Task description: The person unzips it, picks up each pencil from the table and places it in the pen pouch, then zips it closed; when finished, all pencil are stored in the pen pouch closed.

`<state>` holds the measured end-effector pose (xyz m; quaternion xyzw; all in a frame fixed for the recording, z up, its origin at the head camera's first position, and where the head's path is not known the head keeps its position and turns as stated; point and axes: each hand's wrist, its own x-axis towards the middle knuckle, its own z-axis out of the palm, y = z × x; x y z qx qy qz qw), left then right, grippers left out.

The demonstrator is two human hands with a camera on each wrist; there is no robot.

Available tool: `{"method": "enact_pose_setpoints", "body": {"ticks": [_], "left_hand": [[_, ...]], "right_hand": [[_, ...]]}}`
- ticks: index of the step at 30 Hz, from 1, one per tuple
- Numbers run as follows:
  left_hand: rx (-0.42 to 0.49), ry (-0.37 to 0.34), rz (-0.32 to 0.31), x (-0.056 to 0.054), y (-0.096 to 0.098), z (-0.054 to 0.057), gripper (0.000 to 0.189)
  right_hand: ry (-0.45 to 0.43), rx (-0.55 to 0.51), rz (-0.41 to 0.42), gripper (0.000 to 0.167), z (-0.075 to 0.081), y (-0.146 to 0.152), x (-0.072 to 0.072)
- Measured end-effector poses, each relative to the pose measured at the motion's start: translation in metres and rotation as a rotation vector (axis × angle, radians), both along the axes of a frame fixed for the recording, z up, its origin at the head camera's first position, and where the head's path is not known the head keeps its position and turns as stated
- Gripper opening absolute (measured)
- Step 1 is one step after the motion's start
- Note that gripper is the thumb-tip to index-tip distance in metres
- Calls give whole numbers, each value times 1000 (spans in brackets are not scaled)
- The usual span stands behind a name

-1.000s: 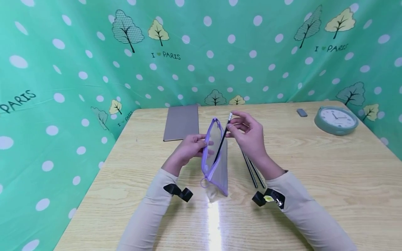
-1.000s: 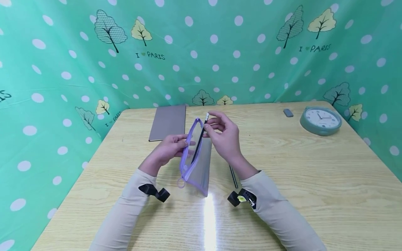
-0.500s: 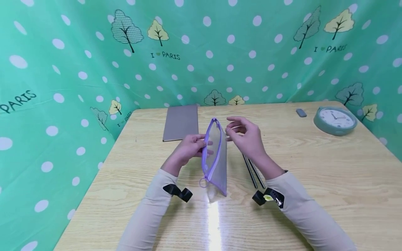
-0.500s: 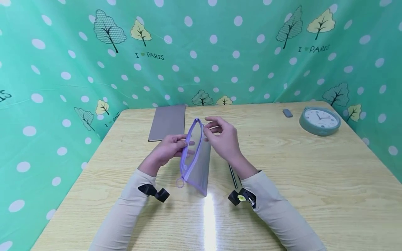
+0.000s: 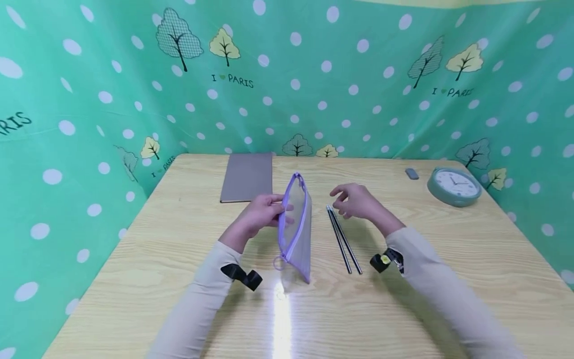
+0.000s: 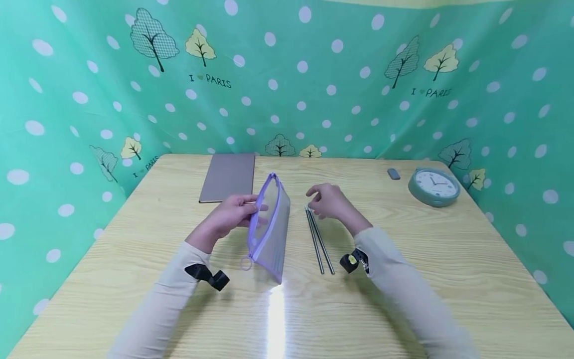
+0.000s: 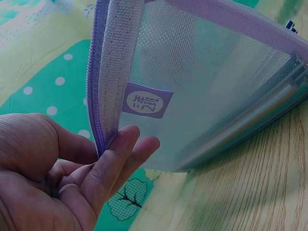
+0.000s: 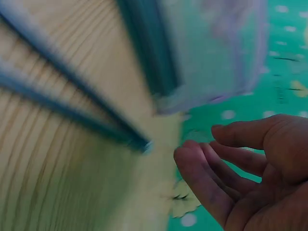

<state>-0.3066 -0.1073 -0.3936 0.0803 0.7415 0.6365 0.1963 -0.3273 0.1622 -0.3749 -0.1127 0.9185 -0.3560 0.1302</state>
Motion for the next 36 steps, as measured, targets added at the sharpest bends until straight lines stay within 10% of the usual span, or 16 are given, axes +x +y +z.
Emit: {"method": "enact_pose_setpoints", "body": {"ticks": [6,22,27,36], "left_hand": [[0,-28,-2,2,-1,-3,42],[-7,-4,4,2,1,3,42],[-6,-12,3,4,0,2,43],[-6,5,5,3,0,4,42]], "right_hand": [[-122,193,44,37,-28,1,-26],[-110,162,-86,34,-38,-12,-36],[-115,29,-115,40,-33,-4,-34],[40,-511,-270,43,11,4,-15]]}}
